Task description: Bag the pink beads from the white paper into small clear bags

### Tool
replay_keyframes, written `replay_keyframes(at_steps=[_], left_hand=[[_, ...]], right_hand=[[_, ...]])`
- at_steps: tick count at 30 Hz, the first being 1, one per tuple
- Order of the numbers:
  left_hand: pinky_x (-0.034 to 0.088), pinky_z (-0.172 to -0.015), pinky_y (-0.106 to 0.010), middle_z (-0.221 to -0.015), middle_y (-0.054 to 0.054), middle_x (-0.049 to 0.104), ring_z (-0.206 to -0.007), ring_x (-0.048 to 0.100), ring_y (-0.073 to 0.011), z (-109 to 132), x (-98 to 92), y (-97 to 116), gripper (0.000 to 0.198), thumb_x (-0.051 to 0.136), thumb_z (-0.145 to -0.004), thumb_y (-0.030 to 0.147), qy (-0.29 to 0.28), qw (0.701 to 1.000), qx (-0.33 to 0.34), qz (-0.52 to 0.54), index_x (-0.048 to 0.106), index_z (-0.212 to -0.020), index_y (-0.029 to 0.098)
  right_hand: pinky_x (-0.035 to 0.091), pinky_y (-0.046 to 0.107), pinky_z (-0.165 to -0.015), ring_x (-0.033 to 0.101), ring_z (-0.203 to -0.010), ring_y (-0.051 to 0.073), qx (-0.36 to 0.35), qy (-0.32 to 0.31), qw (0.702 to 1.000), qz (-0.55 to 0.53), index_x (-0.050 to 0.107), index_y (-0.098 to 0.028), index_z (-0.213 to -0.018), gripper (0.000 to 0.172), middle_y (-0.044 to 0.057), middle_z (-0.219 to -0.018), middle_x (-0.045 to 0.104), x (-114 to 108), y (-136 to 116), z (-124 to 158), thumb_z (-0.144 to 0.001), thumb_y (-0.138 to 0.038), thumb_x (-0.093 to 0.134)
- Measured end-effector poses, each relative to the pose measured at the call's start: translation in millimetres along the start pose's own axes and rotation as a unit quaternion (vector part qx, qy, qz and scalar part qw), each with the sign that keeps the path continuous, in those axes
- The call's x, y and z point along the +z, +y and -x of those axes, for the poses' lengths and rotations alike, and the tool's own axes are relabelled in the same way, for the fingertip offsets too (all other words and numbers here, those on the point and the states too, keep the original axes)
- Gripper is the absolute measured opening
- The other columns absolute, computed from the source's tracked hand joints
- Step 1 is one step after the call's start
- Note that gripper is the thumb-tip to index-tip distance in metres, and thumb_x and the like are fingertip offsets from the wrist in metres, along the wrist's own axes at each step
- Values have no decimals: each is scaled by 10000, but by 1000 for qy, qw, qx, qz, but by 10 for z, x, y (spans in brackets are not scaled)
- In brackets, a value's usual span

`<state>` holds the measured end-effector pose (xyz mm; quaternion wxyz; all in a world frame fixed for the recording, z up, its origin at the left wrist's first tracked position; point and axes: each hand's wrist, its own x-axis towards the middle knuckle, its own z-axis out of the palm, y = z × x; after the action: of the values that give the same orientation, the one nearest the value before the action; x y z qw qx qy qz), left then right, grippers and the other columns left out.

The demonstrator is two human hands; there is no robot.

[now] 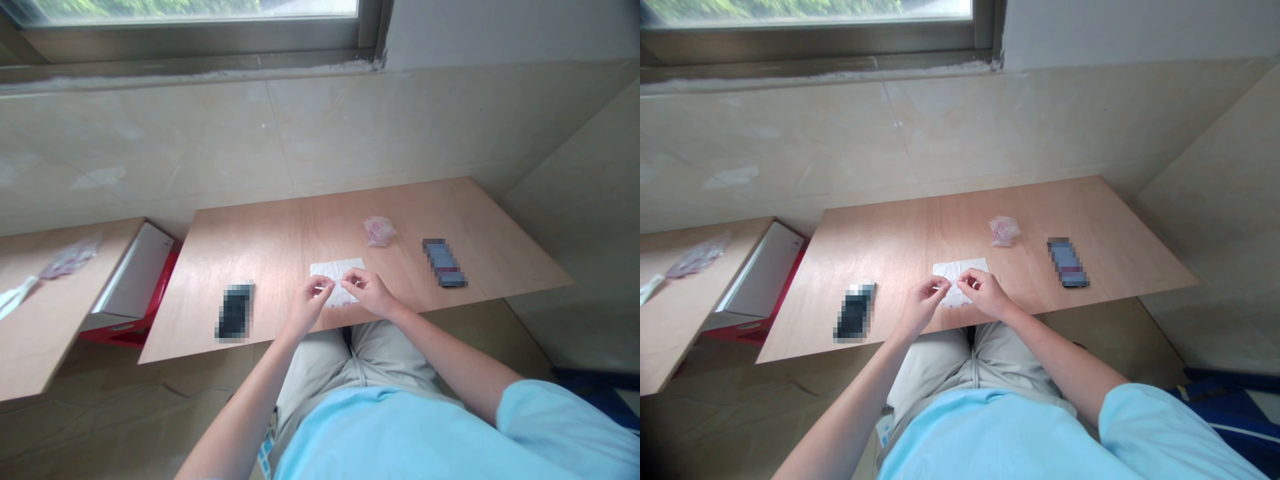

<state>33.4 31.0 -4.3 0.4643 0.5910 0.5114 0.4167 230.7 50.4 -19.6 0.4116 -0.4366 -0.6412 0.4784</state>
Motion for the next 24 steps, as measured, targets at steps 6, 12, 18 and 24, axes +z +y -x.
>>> replay_keyframes(at_steps=[6,12,18,24], left_hand=[[529,-764,-296,-974,-75,723,-870,664,-186,5,4,-3,252,634,-916,419,2,1000,15,-5,707,-929,178],[534,-795,-311,-962,-67,726,-886,671,-192,18,9,31,255,627,-921,430,-1,1000,22,-11,702,-922,187],[536,-769,-308,-947,-66,726,-875,674,-198,38,28,62,263,631,-909,445,1,1000,18,-9,701,-907,191],[511,-743,-287,-969,-59,720,-871,664,-184,44,52,72,244,632,-912,427,-1,1000,17,-23,702,-932,194]], right_hand=[[420,245,-566,522,-629,138,2,5,1000,3,647,-210,-842,227,-5,-737,589,19,-11,3,-911,-425,620],[446,253,-590,536,-631,137,-1,3,1000,24,673,-212,-891,203,-2,-757,608,14,-17,8,-901,-411,636],[471,258,-566,541,-633,147,11,2,1000,6,663,-222,-873,224,5,-774,612,24,6,19,-895,-443,629],[428,251,-564,510,-614,134,-7,-3,1000,16,668,-214,-848,205,-6,-730,575,21,-33,19,-907,-406,621]])
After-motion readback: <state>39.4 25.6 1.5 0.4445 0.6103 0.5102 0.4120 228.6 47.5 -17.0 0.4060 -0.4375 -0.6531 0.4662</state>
